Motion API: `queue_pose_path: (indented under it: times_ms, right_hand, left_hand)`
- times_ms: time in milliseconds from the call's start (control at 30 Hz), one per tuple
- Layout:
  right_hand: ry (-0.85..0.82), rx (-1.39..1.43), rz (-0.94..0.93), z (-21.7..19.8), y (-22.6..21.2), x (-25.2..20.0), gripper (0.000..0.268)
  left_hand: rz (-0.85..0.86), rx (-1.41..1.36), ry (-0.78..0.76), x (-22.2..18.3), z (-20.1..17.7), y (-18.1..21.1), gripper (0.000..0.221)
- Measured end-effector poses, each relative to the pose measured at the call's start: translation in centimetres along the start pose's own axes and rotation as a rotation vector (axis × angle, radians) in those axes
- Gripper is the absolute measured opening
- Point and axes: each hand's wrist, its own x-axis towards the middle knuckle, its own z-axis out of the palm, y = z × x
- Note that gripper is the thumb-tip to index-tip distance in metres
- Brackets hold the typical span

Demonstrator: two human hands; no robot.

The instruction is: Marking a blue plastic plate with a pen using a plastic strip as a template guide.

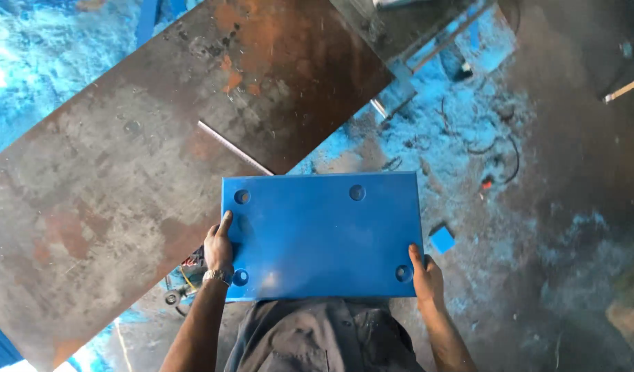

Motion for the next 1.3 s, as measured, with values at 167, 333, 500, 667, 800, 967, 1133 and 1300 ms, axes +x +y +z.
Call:
queue_pose_path:
  times_ms: [167,333,500,667,800,967,1133,1300]
  right_hand:
    - [-0.083,-0.192,-0.179,-3.0,-7.4,11.8,0.084]
    - [-0.189,-0.301,-0.081,-2.6,-14.4,18.4,0.082]
    - [-0.204,-0.382,-0.047,0.9,-18.1,25.3,0.083]
    - [-0.17,-0.429,-0.164,7.5,-22.7,31.7,0.093]
    - [-0.214,-0.445,-0.027,12.8,-26.1,32.2,0.095]
    - [-0.438,-0.838,-0.233,15.8,-27.3,33.7,0.087]
    - [-0.744,-0.839,-0.792,13.8,-44.8,22.8,0.04]
    - [-1.539,-0.099,-1.207,10.2,-60.3,7.0,0.024]
  left_hand:
    - [-0.058,-0.19,0.051,0.2,5.7,2.1,0.067]
    - [-0.118,-0.229,0.083,1.0,8.9,6.6,0.067]
    - [-0.108,-0.142,0.148,7.5,11.8,8.4,0.073]
    - [-0.082,0.131,0.122,18.8,14.7,16.2,0.08]
    - [0.014,0.38,0.179,27.0,15.3,20.4,0.079]
    - [0.229,0.491,0.404,28.5,16.7,25.3,0.066]
    - [0.606,0.564,0.541,24.0,19.9,29.7,0.035]
    - [0.691,0.517,-0.154,18.2,30.8,28.2,0.031]
